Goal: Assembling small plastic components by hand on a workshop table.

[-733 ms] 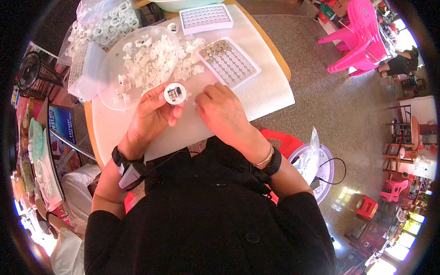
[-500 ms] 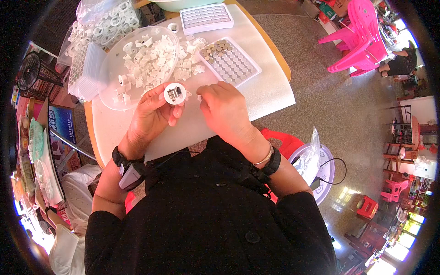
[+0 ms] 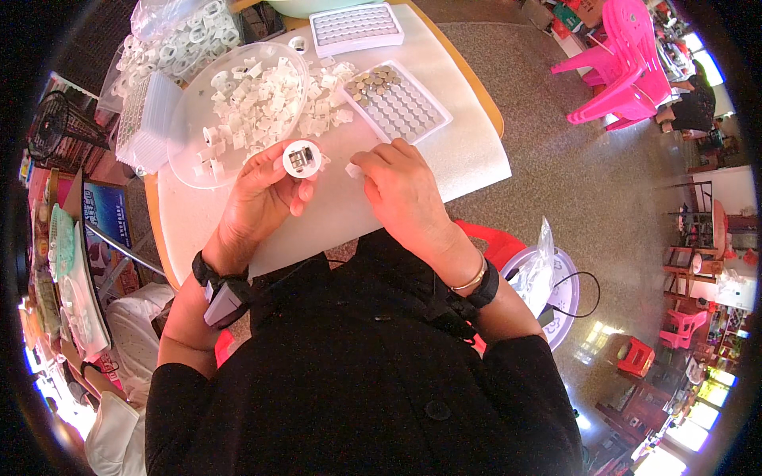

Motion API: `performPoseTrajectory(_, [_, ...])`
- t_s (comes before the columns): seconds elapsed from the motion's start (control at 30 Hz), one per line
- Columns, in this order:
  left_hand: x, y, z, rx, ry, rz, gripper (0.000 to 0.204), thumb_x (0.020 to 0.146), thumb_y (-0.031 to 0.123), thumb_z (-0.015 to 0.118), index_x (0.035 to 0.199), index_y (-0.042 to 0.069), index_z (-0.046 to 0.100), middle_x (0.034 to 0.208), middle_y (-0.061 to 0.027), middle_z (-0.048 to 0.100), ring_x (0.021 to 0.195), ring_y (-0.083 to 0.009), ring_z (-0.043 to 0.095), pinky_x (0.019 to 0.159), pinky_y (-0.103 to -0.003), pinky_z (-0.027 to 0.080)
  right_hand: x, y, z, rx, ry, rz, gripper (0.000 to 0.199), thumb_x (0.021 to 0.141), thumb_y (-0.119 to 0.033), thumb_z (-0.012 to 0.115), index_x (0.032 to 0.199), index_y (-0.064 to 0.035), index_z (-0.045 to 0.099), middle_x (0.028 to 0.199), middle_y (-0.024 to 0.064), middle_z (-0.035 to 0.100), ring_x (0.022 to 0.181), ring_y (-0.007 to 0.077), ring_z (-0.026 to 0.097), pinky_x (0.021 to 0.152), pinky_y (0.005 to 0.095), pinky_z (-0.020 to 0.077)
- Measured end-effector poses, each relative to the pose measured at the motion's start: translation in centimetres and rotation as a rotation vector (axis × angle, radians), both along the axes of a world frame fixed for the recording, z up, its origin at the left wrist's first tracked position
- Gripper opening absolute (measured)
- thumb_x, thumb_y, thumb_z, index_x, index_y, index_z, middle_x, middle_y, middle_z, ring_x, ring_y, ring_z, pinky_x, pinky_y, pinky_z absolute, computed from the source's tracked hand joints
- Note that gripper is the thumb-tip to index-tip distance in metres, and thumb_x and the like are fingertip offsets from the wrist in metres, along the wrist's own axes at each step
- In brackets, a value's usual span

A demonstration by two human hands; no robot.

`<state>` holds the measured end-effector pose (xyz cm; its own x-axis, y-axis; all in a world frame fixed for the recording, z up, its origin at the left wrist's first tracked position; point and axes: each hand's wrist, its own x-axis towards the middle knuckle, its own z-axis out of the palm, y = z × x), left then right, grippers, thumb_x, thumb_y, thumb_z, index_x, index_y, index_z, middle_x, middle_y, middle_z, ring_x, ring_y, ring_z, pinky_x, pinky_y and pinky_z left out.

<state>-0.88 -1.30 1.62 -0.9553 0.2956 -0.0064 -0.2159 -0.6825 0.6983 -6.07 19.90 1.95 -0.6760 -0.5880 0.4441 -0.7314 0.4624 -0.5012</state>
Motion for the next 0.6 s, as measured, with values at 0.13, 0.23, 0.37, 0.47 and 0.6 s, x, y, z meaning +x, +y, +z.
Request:
performPoseTrajectory(0.13, [0.0,0.0,0.1,-0.01,-0.012,0.0,0.034,0.095,0.019,0.053,0.119,-0.005,0.053,0.094,-0.0129,0.064,0.076,-0.0187,0.062,0.061,-0.028,0.052,-0.2,0.1,-0.4,-0.037,0.005,0.023,0.02,0.07,0.003,0.062,0.088,-0.004,0.065,0.079,0.0081,0.059,0.079,0.0266,0.055,0.072,0.0372,0.047])
performPoseTrajectory(0.23, [0.0,0.0,0.1,0.003,-0.014,-0.006,0.033,0.095,0.019,0.052,0.118,-0.005,0.053,0.094,-0.0129,0.064,0.077,-0.0187,0.062,0.061,-0.028,0.052,-0.5,0.0,-0.6,0.027,0.104,0.05,0.023,0.07,0.004,0.065,0.092,-0.0027,0.066,0.083,0.0081,0.061,0.078,0.0261,0.057,0.067,0.036,0.0484])
performPoseTrajectory(0.37, [-0.1,0.1,-0.1,0.017,-0.02,-0.011,0.032,0.096,0.016,0.051,0.121,-0.004,0.052,0.096,-0.0135,0.064,0.077,-0.019,0.062,0.061,-0.028,0.052,-1.0,-0.2,-0.9,0.036,0.266,0.069,0.017,0.069,-0.001,0.062,0.086,-0.0053,0.064,0.075,0.0066,0.056,0.075,0.0246,0.055,0.067,0.0342,0.0475])
performPoseTrajectory(0.47, [-0.1,0.1,-0.3,0.022,-0.018,-0.014,0.033,0.096,0.015,0.05,0.123,-0.004,0.051,0.098,-0.0139,0.064,0.079,-0.0187,0.062,0.062,-0.028,0.053,-1.1,-0.1,-0.8,0.015,0.24,0.028,0.014,0.072,-0.001,0.062,0.085,-0.0045,0.064,0.074,0.0071,0.058,0.072,0.025,0.057,0.065,0.0345,0.0478])
performPoseTrajectory(0.6, [0.0,0.2,-0.2,-0.014,-0.034,0.005,0.033,0.097,0.014,0.05,0.125,-0.003,0.051,0.1,-0.0123,0.063,0.08,-0.0171,0.062,0.064,-0.028,0.053,-0.7,0.1,1.0,-0.291,-0.062,-0.112,0.009,0.079,0.001,0.062,0.087,-0.0025,0.062,0.078,0.0091,0.062,0.072,0.0254,0.06,0.064,0.0341,0.0486])
